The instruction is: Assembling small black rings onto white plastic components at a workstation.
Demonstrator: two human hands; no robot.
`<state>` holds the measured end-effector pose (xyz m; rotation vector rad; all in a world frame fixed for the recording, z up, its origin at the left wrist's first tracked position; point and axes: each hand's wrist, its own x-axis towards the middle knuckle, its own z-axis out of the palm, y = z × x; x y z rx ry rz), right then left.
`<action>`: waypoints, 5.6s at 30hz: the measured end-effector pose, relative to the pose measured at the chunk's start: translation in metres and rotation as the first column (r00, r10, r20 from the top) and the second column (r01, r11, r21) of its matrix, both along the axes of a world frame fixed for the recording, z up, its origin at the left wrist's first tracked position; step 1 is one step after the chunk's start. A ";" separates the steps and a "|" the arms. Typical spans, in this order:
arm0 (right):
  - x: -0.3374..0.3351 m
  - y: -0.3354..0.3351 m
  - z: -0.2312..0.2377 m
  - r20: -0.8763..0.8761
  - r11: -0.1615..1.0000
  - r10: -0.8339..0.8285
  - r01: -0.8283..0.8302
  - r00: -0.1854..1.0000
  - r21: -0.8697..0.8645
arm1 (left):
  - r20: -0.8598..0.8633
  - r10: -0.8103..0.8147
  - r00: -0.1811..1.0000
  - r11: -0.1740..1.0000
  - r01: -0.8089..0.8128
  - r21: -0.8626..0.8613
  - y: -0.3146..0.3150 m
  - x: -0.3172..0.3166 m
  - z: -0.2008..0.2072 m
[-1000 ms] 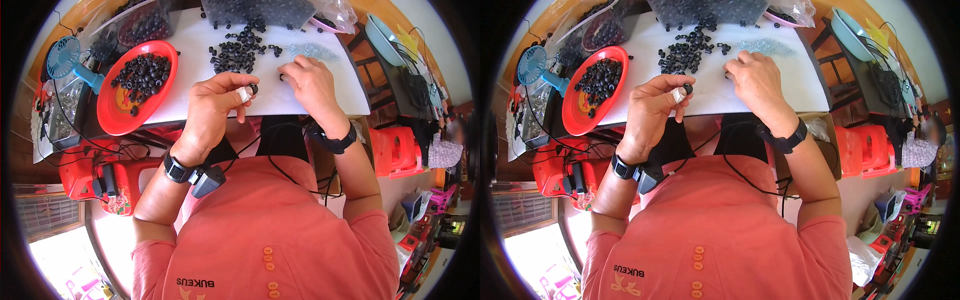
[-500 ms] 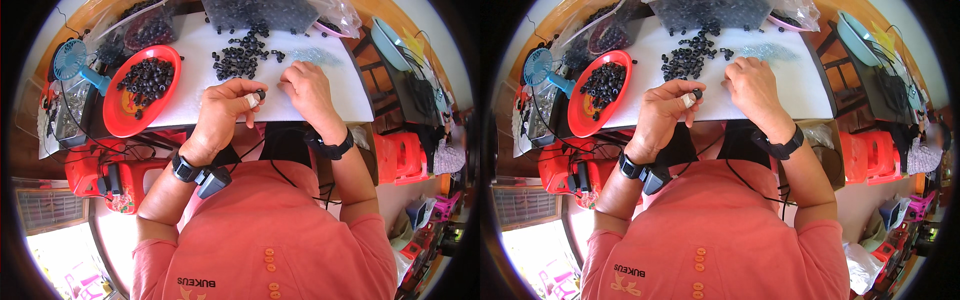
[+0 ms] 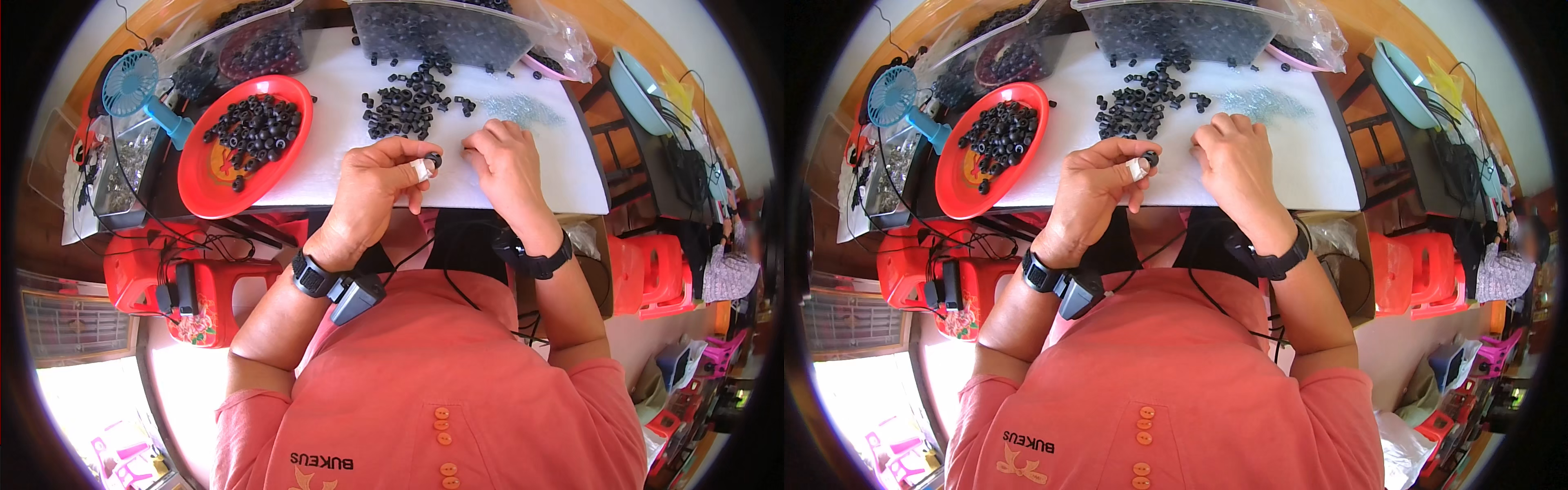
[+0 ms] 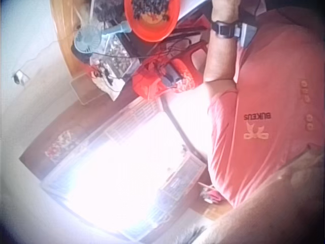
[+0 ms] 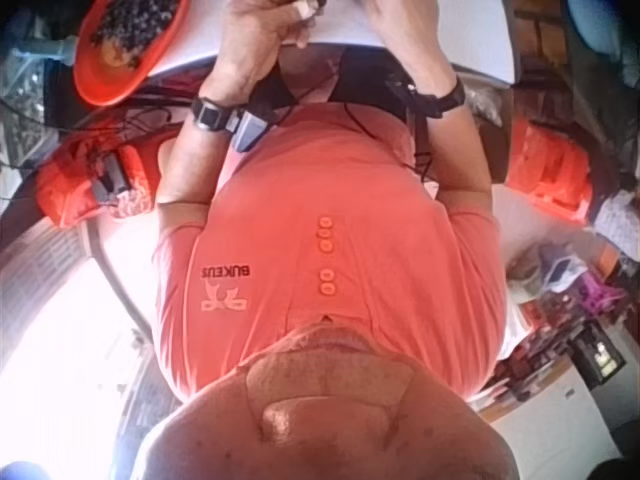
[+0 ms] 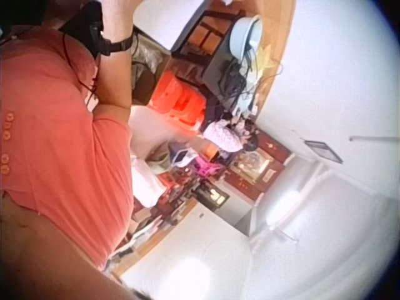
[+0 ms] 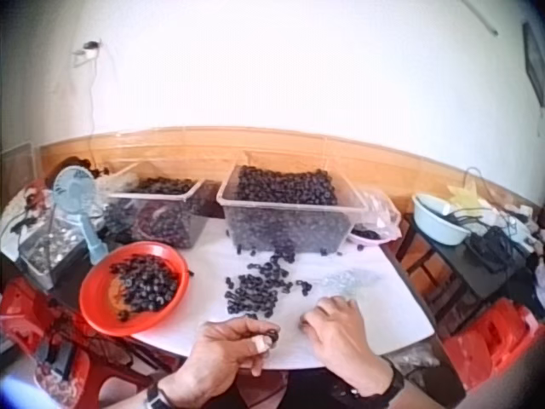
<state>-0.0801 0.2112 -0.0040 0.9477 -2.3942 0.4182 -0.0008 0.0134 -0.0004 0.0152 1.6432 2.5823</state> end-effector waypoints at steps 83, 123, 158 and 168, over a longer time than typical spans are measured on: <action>0.040 -0.042 0.011 -0.086 0.871 0.286 -0.296 0.954 -0.391 | -0.010 0.215 0.977 0.974 -0.215 -0.070 0.014 0.010 -0.001; 0.042 -0.026 0.011 -0.225 0.863 0.316 -0.378 0.922 -0.336 | -0.006 -0.013 1.000 0.941 0.010 -0.338 0.012 0.020 0.017; -0.020 0.059 -0.007 0.113 0.927 -0.116 0.148 0.987 -0.345 | -0.494 -0.343 0.799 -0.043 -0.539 -0.841 0.076 -0.146 0.002; -0.023 0.039 0.000 0.189 0.540 0.313 -0.010 0.931 -0.841 | 0.040 0.044 0.998 0.834 -0.014 -0.551 0.080 -0.092 0.050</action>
